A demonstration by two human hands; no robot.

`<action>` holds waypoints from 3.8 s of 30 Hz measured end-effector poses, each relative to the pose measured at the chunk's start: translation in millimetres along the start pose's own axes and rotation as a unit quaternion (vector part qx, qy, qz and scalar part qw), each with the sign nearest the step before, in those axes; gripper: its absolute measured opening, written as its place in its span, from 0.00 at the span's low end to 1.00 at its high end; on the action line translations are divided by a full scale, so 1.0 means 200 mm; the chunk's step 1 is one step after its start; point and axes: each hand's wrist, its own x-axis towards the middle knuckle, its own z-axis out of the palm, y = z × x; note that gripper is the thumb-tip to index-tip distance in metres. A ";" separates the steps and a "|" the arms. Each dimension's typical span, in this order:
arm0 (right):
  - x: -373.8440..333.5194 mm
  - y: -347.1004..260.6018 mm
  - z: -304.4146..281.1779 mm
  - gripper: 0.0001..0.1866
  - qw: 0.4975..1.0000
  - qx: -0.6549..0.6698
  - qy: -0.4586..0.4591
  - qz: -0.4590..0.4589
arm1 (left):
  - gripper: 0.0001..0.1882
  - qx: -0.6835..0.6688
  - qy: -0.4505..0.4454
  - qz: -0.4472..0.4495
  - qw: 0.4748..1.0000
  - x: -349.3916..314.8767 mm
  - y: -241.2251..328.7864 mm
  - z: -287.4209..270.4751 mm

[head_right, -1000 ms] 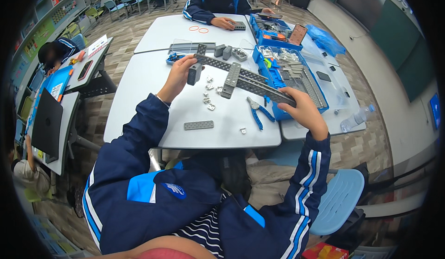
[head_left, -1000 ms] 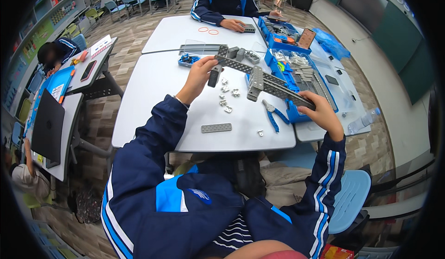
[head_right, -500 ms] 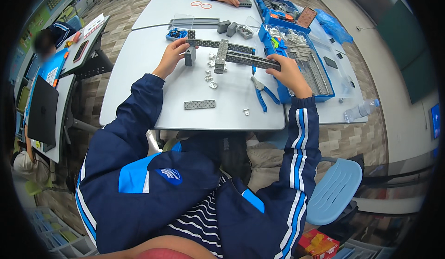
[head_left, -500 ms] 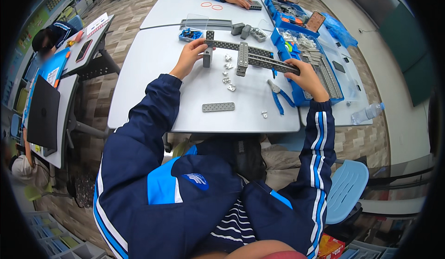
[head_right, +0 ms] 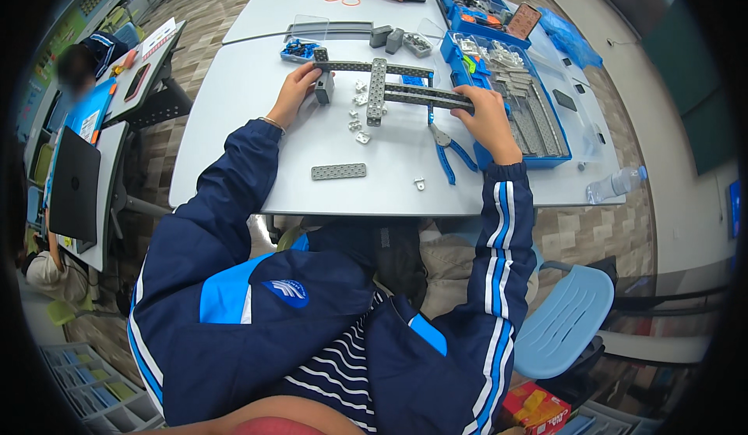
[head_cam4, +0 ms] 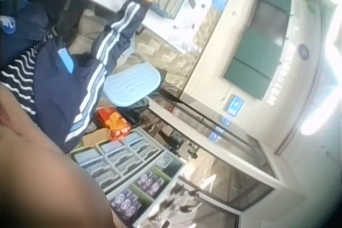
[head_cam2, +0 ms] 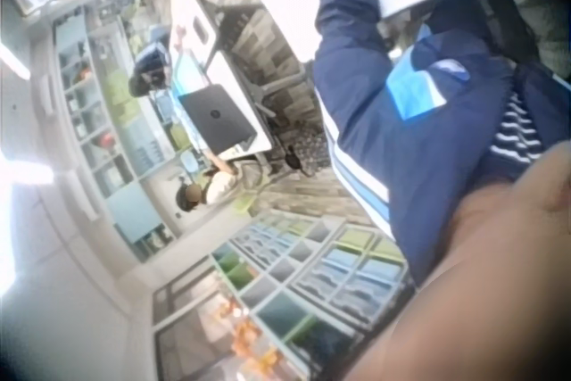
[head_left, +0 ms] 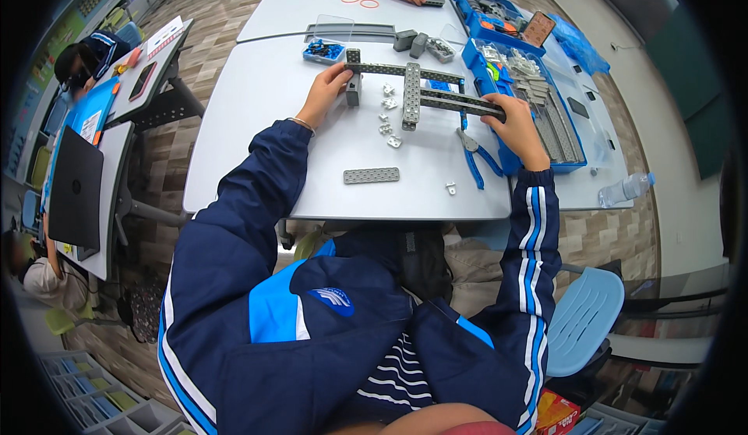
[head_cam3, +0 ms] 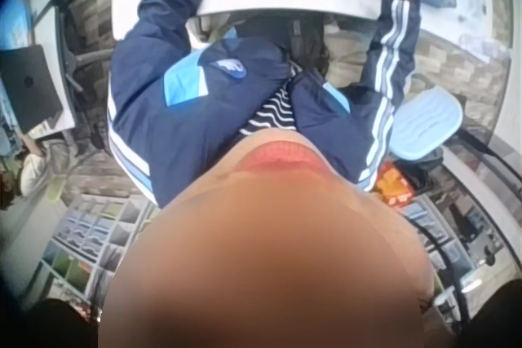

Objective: The person assembles a mechanical structure using gray perforated beams, white connectors, and a gray motor-like component. They connect beams to form a frame, attach connectors, and use blue pliers to secure joints. The person repeatedly inspects the assembly and consults a smartphone placed on the table.

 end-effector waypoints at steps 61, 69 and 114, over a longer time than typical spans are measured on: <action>1.17 2.36 0.15 0.38 0.856 -0.028 0.036 0.515 | 0.16 -0.037 0.090 -0.077 0.992 0.16 0.04 0.11; 1.23 2.06 0.14 0.39 0.822 -0.106 0.063 0.556 | 0.16 -0.037 0.087 -0.080 0.992 0.17 0.04 0.12; 1.14 2.12 0.12 0.29 0.909 -0.086 0.375 0.163 | 0.18 0.015 0.108 -0.083 0.991 0.16 0.07 0.14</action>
